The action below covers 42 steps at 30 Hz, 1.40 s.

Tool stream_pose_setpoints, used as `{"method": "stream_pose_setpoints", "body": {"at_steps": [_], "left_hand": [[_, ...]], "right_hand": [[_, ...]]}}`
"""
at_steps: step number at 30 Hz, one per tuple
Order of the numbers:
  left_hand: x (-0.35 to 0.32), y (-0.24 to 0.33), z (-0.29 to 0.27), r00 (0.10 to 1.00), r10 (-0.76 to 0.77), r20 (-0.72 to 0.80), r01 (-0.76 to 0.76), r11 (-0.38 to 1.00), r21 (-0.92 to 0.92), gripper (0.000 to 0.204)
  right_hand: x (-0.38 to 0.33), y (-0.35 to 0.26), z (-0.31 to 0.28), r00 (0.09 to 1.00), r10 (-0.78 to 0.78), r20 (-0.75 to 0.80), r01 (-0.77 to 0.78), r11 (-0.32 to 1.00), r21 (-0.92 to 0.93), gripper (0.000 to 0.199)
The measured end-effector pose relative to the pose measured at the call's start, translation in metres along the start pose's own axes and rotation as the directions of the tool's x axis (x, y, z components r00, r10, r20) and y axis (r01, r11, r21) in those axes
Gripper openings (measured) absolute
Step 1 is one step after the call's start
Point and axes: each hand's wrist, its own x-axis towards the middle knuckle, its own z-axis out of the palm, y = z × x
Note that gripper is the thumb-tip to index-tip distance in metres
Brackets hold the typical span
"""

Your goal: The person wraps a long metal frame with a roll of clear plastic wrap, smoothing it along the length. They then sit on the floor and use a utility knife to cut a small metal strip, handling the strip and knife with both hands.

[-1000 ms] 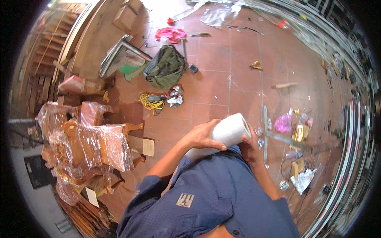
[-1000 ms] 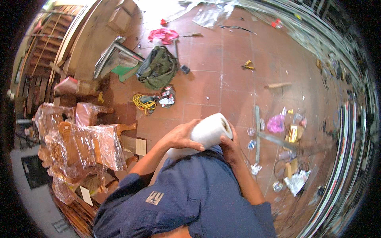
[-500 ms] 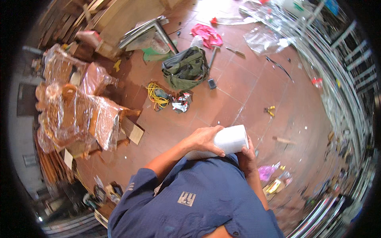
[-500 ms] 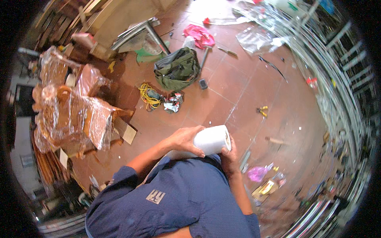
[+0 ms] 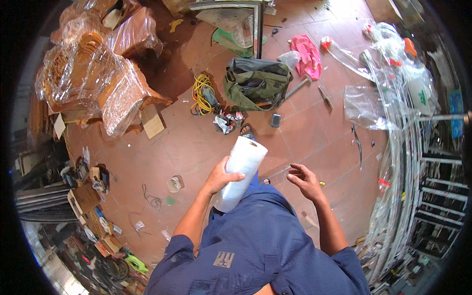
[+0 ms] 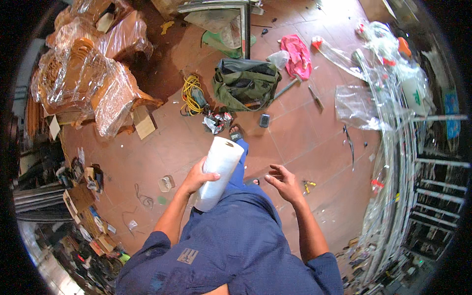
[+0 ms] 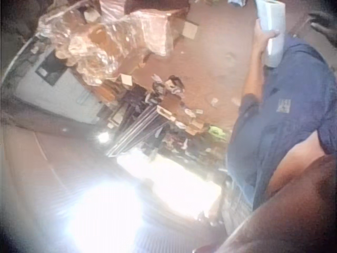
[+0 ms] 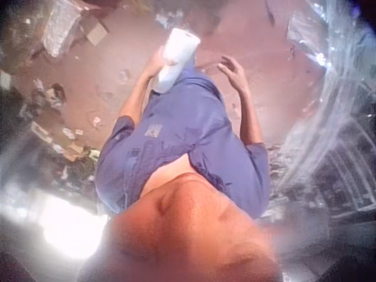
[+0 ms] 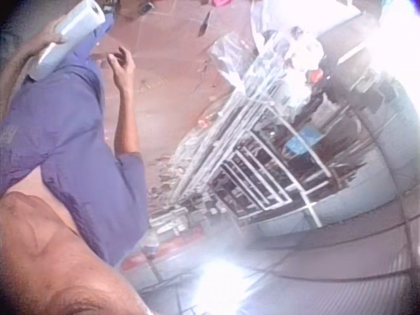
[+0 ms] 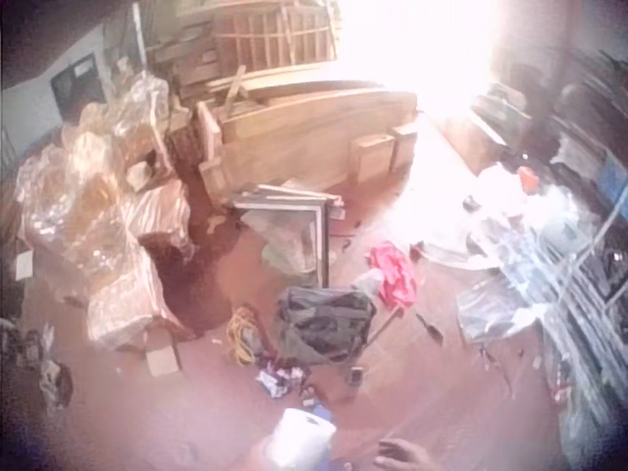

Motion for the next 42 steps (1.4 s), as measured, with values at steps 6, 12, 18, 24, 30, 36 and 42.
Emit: {"method": "stream_pose_setpoints", "body": {"at_steps": [6,12,18,24,30,36,42], "left_hand": [[0.108,-0.01,-0.022,0.984,-0.156,-0.081,0.1,0.877,-0.47,0.084],[0.191,-0.09,0.001,0.887,-0.405,-0.224,0.154,0.714,-0.683,0.082],[0.227,-0.163,0.045,0.792,-0.595,-0.136,0.187,0.448,-0.874,0.074],[0.245,-0.21,0.094,0.754,-0.652,-0.085,0.174,0.322,-0.931,0.082],[0.257,-0.233,0.134,0.688,-0.726,-0.027,0.219,0.244,-0.945,0.082],[0.282,-0.209,0.141,0.62,-0.784,-0.039,0.23,0.229,-0.946,0.088],[0.294,-0.207,0.144,0.622,-0.783,0.007,0.26,0.199,-0.945,0.088]], "right_hand": [[0.113,-0.027,-0.045,0.991,0.131,0.017,-0.118,0.937,-0.329,0.063],[0.27,-0.021,-0.09,0.976,0.187,0.108,-0.103,0.84,-0.533,0.062],[0.468,0.012,-0.098,0.966,0.09,0.244,0.107,0.718,-0.688,0.06],[0.675,0.083,-0.067,0.952,0.113,0.284,0.212,0.425,-0.88,0.063],[0.793,0.136,-0.016,0.874,-0.237,0.423,0.455,0.099,-0.885,0.046],[0.796,0.144,0.008,0.845,-0.114,0.523,0.535,0.179,-0.826,0.019],[0.703,0.202,0.006,0.915,-0.091,0.393,0.367,0.594,-0.716,0.015]]}}
